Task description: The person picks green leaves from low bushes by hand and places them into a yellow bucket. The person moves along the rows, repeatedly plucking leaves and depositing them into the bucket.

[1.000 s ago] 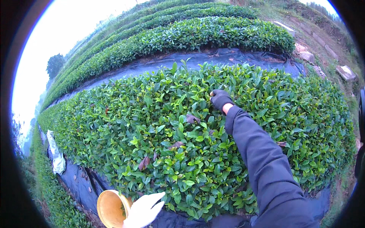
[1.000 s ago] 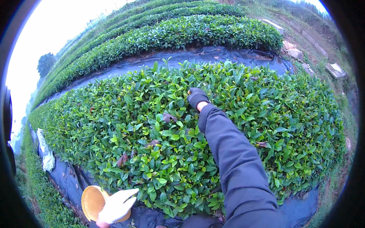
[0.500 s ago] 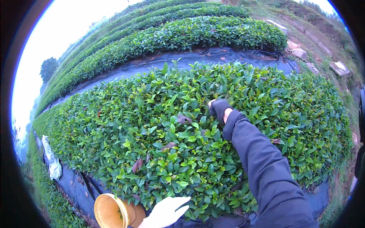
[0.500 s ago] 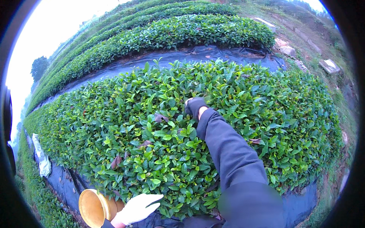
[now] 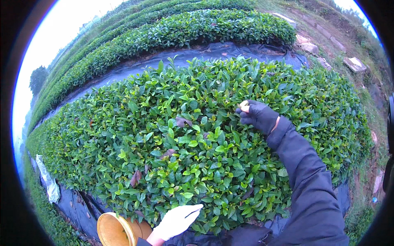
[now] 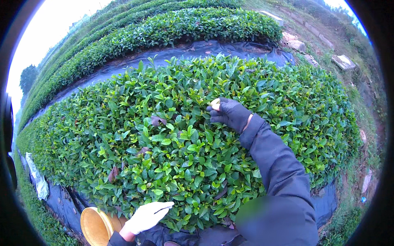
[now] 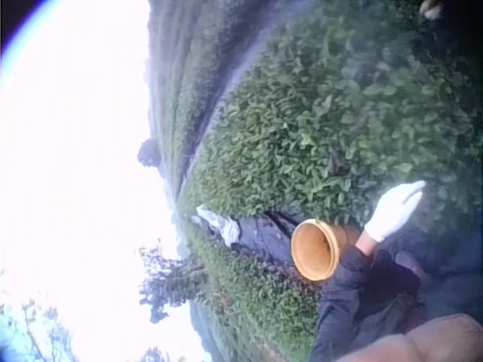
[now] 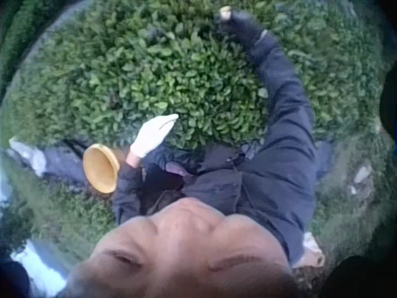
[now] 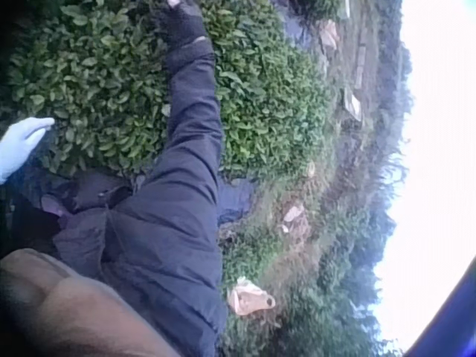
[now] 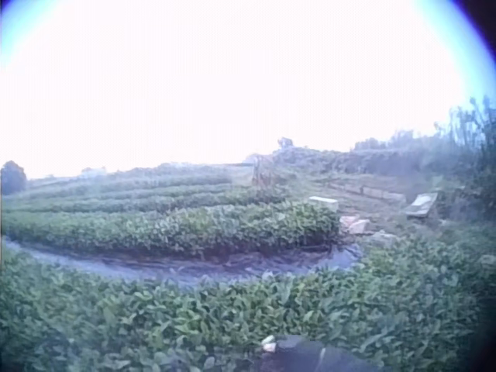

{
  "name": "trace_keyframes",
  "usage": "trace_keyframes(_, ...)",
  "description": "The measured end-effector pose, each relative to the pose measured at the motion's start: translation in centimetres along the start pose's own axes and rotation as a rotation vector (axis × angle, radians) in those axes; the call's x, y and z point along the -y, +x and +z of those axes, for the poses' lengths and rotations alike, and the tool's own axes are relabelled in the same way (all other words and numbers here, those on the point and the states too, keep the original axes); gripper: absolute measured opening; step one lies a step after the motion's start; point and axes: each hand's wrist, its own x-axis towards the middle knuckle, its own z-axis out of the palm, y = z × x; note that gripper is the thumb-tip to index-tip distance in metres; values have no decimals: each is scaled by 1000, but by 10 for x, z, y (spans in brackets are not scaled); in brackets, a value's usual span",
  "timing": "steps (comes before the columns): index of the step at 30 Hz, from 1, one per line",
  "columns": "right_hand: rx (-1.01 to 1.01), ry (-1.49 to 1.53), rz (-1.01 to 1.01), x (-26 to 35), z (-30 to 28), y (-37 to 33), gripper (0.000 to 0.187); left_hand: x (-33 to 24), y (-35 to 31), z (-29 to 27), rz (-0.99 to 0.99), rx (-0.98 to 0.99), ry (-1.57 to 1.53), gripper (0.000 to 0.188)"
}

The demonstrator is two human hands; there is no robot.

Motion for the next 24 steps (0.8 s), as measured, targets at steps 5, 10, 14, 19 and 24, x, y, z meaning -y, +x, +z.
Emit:
trace_keyframes(5,53,116,-100,2,-5,12,27,0,3,1,9,11,-11,32)
trace_keyframes(10,-25,-362,-37,9,15,27,20,-3,2,-2,-9,8,-7,32)
trace_keyframes(14,-139,-229,-379,24,13,61,15,-1,-5,-1,-72,-9,-26,32)
trace_keyframes(19,-335,-1473,-426,27,-24,119,16,-3,-1,-1,-77,-8,-29,32)
trace_keyframes(24,-161,-1695,-385,6,-9,127,26,-3,1,1,-91,0,-21,32)
